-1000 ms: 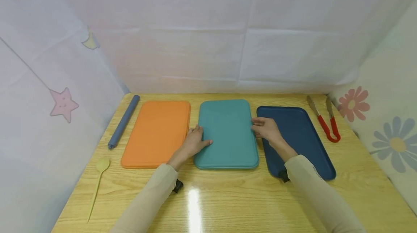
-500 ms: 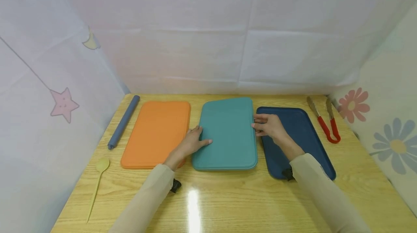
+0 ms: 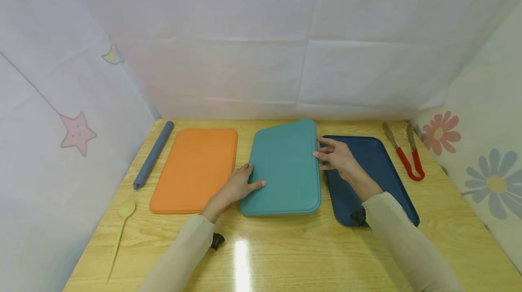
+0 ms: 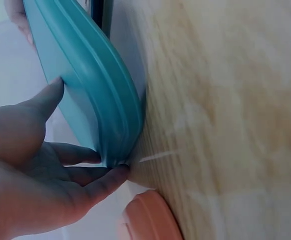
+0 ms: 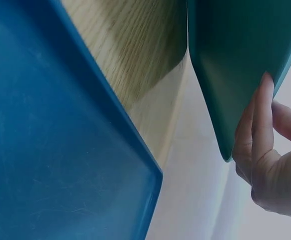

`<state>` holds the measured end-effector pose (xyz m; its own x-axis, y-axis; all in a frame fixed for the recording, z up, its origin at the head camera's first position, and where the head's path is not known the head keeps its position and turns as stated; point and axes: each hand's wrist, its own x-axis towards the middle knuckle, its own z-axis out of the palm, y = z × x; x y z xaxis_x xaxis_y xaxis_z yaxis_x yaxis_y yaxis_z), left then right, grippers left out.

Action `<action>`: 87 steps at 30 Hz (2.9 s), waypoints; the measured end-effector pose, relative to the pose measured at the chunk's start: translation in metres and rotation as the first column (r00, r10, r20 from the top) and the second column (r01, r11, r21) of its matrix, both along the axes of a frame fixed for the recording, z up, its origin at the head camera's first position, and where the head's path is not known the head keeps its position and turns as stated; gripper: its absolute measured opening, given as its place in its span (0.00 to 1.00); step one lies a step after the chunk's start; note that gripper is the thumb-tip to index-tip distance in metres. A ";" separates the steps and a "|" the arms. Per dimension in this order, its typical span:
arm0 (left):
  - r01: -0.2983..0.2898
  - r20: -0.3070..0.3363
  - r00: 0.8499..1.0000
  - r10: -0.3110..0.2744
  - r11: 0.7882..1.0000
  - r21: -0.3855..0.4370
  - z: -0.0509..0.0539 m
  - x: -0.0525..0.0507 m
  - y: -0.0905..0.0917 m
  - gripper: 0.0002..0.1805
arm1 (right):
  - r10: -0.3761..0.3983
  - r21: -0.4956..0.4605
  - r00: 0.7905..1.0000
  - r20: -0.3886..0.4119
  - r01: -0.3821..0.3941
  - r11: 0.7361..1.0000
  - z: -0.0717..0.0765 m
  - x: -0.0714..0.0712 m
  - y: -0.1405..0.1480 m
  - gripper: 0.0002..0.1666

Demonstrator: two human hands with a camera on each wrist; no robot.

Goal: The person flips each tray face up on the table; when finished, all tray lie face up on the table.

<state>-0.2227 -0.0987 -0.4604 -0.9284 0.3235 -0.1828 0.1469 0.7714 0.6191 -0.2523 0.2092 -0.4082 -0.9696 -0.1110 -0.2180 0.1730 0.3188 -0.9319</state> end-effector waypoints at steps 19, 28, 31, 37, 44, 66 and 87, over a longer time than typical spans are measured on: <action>0.117 0.002 0.993 -0.117 0.993 -0.033 0.005 0.049 -0.002 0.64 | -0.026 0.022 1.000 0.007 0.026 0.999 0.003 0.002 0.000 0.39; 0.110 -0.054 0.992 -0.114 0.992 -0.062 0.004 0.056 0.000 0.62 | -0.027 0.007 1.000 0.011 0.027 1.000 0.007 0.005 0.002 0.40; 0.112 -0.068 0.991 -0.116 0.991 -0.069 0.005 0.060 0.001 0.60 | -0.030 0.006 1.000 0.002 0.030 1.000 0.009 0.006 0.002 0.39; 0.087 -0.073 0.993 -0.090 0.995 -0.040 0.004 0.068 0.004 0.53 | -0.030 0.000 0.999 -0.026 0.030 1.000 0.018 0.009 -0.002 0.38; 0.005 -0.109 0.994 -0.009 0.999 -0.033 0.008 0.077 0.010 0.44 | -0.015 -0.028 0.998 -0.063 0.013 1.000 0.028 0.009 -0.005 0.39; -0.039 -0.074 0.996 0.046 0.994 0.098 0.015 0.088 0.014 0.39 | -0.031 -0.187 0.993 -0.112 0.010 0.982 0.062 0.007 -0.034 0.42; -0.033 -0.122 0.991 0.050 0.990 0.141 0.022 0.098 0.017 0.36 | -0.043 -0.240 0.990 -0.136 0.009 0.971 0.070 0.006 -0.051 0.42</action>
